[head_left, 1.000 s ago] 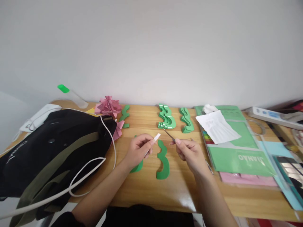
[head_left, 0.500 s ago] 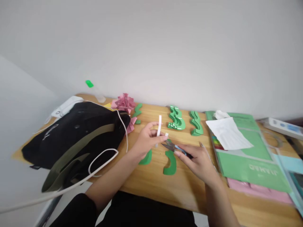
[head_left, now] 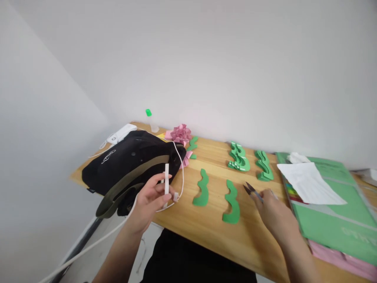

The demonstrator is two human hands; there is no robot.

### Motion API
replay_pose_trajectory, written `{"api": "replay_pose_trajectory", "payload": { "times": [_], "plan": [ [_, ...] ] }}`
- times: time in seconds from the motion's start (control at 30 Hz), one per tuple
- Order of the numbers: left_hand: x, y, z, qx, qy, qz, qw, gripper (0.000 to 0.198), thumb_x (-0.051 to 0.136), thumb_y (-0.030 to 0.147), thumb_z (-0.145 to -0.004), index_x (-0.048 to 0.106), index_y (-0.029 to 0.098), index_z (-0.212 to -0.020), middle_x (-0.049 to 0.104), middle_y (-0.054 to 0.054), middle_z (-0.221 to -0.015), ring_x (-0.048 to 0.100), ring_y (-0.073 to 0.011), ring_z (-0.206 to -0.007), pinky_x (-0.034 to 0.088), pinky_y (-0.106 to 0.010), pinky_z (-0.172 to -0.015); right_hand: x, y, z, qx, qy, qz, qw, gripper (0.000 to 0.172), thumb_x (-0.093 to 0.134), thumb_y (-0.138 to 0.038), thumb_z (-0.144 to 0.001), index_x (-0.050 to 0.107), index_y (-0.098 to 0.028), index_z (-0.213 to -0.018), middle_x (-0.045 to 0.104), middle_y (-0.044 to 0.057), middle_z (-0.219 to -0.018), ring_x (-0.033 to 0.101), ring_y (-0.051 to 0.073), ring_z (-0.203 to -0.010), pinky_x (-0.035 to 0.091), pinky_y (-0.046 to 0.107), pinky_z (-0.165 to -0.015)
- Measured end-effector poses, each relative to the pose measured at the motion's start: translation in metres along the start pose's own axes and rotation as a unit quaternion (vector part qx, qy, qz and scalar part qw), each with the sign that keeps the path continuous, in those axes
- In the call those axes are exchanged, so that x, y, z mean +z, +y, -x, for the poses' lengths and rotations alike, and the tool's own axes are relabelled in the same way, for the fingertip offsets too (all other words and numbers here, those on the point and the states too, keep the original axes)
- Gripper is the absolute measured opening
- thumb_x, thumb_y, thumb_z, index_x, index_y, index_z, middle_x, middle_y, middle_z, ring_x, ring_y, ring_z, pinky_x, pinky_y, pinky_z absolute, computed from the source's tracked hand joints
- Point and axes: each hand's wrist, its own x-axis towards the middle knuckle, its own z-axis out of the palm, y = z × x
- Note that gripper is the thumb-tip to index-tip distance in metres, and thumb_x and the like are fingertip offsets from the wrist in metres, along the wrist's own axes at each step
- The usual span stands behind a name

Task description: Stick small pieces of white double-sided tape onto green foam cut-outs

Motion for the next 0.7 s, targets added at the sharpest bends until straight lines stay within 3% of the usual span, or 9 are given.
{"api": "replay_pose_trajectory", "payload": {
  "times": [0.1,0.17,0.27,0.33,0.37,0.47,0.5,0.6,0.7],
  "plan": [
    [-0.014,-0.002,0.014,0.007,0.029,-0.01,1.0,0.035,0.069,0.028,-0.079,0.056,0.021,-0.11,0.069,0.0,-0.071,0.066,-0.0165,-0.069,0.048,-0.029,-0.066,0.026,0.032,0.01,0.022,0.027,-0.041,0.999,0.04,0.031,-0.046,-0.092,0.061,-0.023,-0.078,0.073,0.018,-0.098,0.068,0.027,-0.055,0.05,0.039,-0.053],
    [-0.018,-0.005,0.017,0.028,0.038,-0.01,0.999,0.034,0.069,0.029,-0.08,0.056,0.021,-0.11,0.069,-0.001,-0.072,0.066,-0.017,-0.07,0.048,-0.029,-0.066,0.032,0.045,0.016,-0.016,0.073,-0.05,0.996,0.04,0.035,-0.048,-0.089,0.063,-0.024,-0.075,0.07,0.018,-0.112,0.069,0.028,-0.061,0.053,0.043,-0.058],
    [-0.023,-0.006,0.017,0.067,0.018,-0.002,0.998,0.034,0.07,0.031,-0.08,0.056,0.021,-0.109,0.07,-0.001,-0.073,0.067,-0.0175,-0.071,0.049,-0.03,-0.069,0.016,0.028,0.018,-0.063,0.14,-0.047,0.987,0.034,0.043,-0.041,-0.083,0.067,-0.02,-0.071,0.07,0.024,-0.1,0.07,0.036,-0.083,0.052,0.05,-0.076],
    [-0.026,-0.005,0.021,0.074,-0.05,0.0,0.996,0.033,0.071,0.031,-0.08,0.056,0.02,-0.107,0.07,-0.002,-0.073,0.066,-0.0173,-0.069,0.05,-0.031,-0.068,-0.005,-0.011,0.016,-0.092,0.146,-0.116,0.978,0.032,0.045,-0.042,-0.082,0.067,-0.02,-0.073,0.072,0.021,-0.092,0.069,0.035,-0.084,0.052,0.05,-0.078],
    [-0.027,-0.005,0.024,0.067,-0.099,0.0,0.993,0.031,0.071,0.03,-0.08,0.057,0.02,-0.106,0.07,-0.002,-0.073,0.066,-0.0166,-0.067,0.049,-0.03,-0.067,-0.014,-0.038,0.014,-0.122,0.101,-0.181,0.971,0.032,0.046,-0.044,-0.083,0.066,-0.021,-0.075,0.072,0.017,-0.084,0.069,0.032,-0.079,0.053,0.047,-0.075],
    [-0.025,-0.004,0.034,0.038,-0.246,0.002,0.968,0.026,0.07,0.028,-0.082,0.058,0.021,-0.103,0.069,-0.001,-0.069,0.063,-0.0137,-0.06,0.047,-0.027,-0.063,-0.021,-0.131,0.003,-0.194,-0.167,-0.398,0.881,0.032,0.057,-0.05,-0.082,0.062,-0.02,-0.071,0.071,0.01,-0.073,0.068,0.024,-0.067,0.055,0.037,-0.063],
    [-0.023,-0.005,0.037,0.035,-0.276,0.004,0.961,0.025,0.07,0.028,-0.082,0.057,0.021,-0.103,0.069,-0.001,-0.069,0.063,-0.013,-0.058,0.047,-0.026,-0.063,-0.017,-0.161,-0.001,-0.195,-0.22,-0.412,0.862,0.035,0.062,-0.051,-0.08,0.059,-0.02,-0.066,0.069,0.008,-0.064,0.067,0.022,-0.058,0.055,0.034,-0.056],
    [-0.012,-0.007,0.043,0.041,-0.307,0.0,0.951,0.024,0.069,0.027,-0.083,0.057,0.019,-0.102,0.068,-0.002,-0.069,0.062,-0.0117,-0.058,0.046,-0.025,-0.063,0.009,-0.226,-0.01,-0.187,-0.262,-0.436,0.84,0.033,0.066,-0.048,-0.079,0.059,-0.018,-0.07,0.062,0.004,-0.049,0.063,0.02,-0.045,0.054,0.033,-0.046],
    [-0.003,-0.01,0.042,0.041,-0.313,-0.01,0.949,0.022,0.068,0.026,-0.083,0.059,0.018,-0.101,0.067,-0.001,-0.068,0.062,-0.0109,-0.058,0.046,-0.023,-0.063,0.032,-0.252,-0.011,-0.197,-0.23,-0.475,0.826,0.025,0.064,-0.037,-0.082,0.06,-0.016,-0.094,0.068,0.005,-0.063,0.066,0.021,-0.052,0.056,0.035,-0.049]
  ]
}}
